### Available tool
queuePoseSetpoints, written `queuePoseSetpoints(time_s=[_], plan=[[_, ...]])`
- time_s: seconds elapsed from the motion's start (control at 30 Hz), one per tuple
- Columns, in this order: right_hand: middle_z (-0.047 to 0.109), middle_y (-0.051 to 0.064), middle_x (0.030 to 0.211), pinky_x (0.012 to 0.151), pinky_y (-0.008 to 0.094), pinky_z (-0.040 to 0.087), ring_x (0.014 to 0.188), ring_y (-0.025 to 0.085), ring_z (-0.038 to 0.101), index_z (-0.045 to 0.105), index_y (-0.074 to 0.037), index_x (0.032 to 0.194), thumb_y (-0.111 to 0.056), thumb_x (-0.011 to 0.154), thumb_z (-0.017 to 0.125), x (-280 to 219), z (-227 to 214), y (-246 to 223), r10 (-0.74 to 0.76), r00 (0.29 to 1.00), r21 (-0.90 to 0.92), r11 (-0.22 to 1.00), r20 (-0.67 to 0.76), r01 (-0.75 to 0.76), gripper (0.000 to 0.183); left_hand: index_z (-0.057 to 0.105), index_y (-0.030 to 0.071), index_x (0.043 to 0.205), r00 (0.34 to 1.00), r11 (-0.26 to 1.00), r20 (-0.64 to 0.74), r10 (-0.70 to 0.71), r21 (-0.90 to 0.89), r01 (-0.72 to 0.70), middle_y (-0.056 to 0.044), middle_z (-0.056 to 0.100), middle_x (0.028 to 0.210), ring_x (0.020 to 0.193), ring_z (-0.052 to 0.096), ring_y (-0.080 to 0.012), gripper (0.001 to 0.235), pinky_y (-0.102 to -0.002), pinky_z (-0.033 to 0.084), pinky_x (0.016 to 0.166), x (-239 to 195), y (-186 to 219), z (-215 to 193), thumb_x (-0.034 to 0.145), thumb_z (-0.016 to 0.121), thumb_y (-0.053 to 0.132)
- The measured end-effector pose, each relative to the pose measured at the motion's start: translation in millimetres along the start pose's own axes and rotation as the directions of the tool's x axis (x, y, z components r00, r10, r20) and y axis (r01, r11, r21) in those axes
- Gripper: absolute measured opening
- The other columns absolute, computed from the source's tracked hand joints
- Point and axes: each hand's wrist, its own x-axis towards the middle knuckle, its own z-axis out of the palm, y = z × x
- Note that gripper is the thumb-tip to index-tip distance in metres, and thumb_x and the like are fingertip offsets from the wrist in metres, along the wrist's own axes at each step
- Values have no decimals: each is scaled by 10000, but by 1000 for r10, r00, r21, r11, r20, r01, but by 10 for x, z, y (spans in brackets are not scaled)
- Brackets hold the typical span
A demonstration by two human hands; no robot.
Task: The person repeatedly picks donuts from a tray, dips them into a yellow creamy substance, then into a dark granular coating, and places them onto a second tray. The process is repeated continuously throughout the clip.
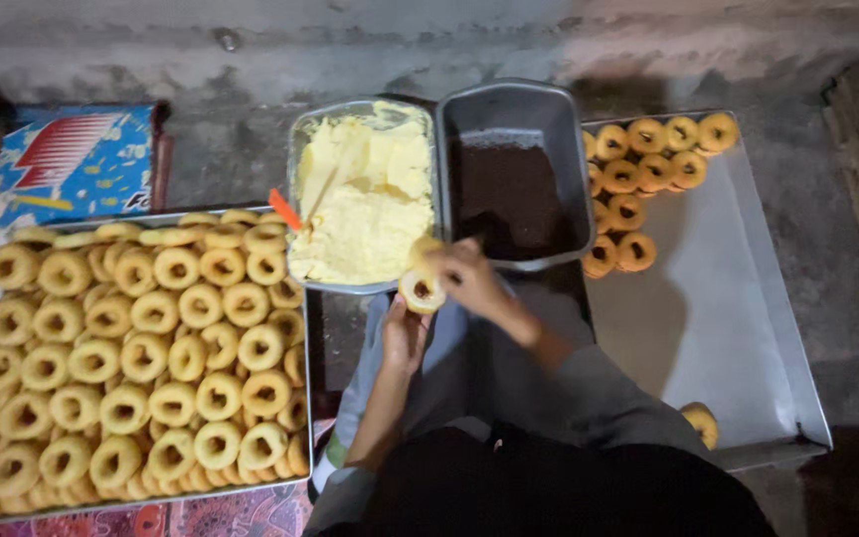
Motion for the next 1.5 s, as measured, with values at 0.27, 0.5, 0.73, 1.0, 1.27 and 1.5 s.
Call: queuePoseSetpoints(time_s=[0.27,0.5,0.73,1.0,1.27,1.5], plan=[[755,161,1046,867,437,586,992,360,737,779,-147,1122,-110,880,703,-506,-624,1803,630,776,-400,703,-35,-588,257,628,-69,1147,993,687,95,-63,727,-26,-154,567,1077,974,501,-291,300,-429,436,830,812,-549,274,1093,668,224],[737,92,1076,762,481,656,936,264,750,647,-121,1157,-179,900,575,-856,-972,1913,960,256,919,-2,112,-394,273,717,1,1004,584,-403,798,-149,490,-773,-194,681,1153,1066,664,-411,292,-449,539,904,1681,-577,1033,753,740,149],[704,80,1033,702,436,579,911,247,673,631,-94,1205,-174,952,638,-988,-1283,1582,786,589,982,-157,188,-104,266,702,-5,1041,801,-325,569,-188,733,-597,-215,693,1128,1046,672,-395,202,-446,553,929,2120,-701,788,955,664,175],[683,58,1154,879,365,536,1019,263,623,722,-86,1165,-24,832,726,-76,-1303,487,313,881,-21,939,-354,-342,339,563,0,1279,963,947,31,-269,192,258,-144,667,1268,1158,671,-269,336,-446,572,1018,1503,-808,811,1060,360,154],[643,57,1123,892,422,497,1036,270,603,645,-153,1262,-74,884,736,186,-1075,264,424,800,169,905,-425,-390,397,507,0,1372,964,962,109,-241,157,222,-165,612,1358,1234,624,-297,368,-483,524,1084,1301,-735,1126,1065,366,146],[673,92,1109,873,427,566,903,224,645,546,-47,1399,-271,1060,665,-1019,-1131,1381,740,629,967,-242,236,-78,423,611,46,1313,907,725,12,-421,606,329,-113,604,1326,1160,618,-201,335,-476,570,990,1181,-905,1289,1035,493,191]])
